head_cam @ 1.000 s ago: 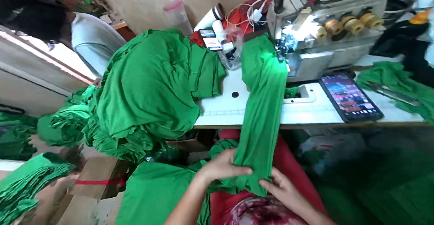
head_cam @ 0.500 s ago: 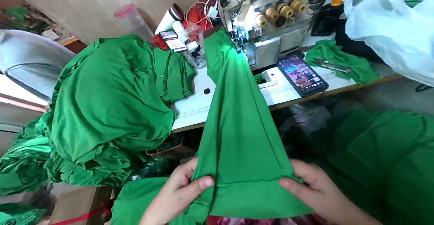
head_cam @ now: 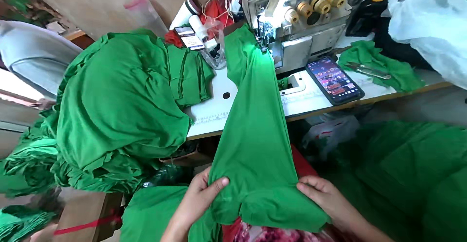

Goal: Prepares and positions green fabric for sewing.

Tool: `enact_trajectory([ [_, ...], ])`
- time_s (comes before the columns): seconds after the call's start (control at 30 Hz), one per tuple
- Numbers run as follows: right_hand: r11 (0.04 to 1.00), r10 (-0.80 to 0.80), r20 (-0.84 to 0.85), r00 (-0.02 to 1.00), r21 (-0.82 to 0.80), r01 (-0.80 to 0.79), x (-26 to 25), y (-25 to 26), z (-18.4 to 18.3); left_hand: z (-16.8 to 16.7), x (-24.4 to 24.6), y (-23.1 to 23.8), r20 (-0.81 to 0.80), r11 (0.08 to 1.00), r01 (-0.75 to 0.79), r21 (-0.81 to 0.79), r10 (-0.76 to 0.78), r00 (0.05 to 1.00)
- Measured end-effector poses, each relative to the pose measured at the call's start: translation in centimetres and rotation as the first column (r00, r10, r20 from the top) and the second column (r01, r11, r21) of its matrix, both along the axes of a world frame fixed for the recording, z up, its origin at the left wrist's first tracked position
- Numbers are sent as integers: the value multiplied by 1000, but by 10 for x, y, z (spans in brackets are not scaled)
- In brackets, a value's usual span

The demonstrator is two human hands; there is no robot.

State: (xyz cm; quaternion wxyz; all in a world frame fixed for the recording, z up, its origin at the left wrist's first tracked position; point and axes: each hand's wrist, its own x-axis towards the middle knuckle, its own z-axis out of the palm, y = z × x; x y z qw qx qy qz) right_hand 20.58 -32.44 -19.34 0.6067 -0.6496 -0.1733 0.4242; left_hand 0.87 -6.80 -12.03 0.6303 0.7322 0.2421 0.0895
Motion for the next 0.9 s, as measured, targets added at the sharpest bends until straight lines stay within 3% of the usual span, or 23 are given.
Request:
enact_trajectory([
  [0.13,997,73,-243,967,-8,-77,5,-3,7,-6,-5,-3,4,999,43,-31,-43,999],
  [0.23,991,113,-301,947,-35,-129,9,-1,9,3,-9,-1,-34,999,3,40,-2,999],
  [0.33,989,146,-217,965,-3,-150,13,-1,21,13,-16,0,-46,999,21,44,-19,999],
  [0.43,933,254,-37,967,272,-234,22,-11,10,22,-22,0,-66,996,88,26,-86,994],
  [0.5,903,273,24,962,337,-265,27,-11,7,29,-22,2,-91,994,104,25,-101,991],
  [0.7,896,216,106,971,374,-241,39,9,1,40,-5,20,-69,991,98,90,-92,993],
  [0.9,944,87,209,974,294,-147,62,46,22,54,35,50,-24,941,82,329,-78,997],
])
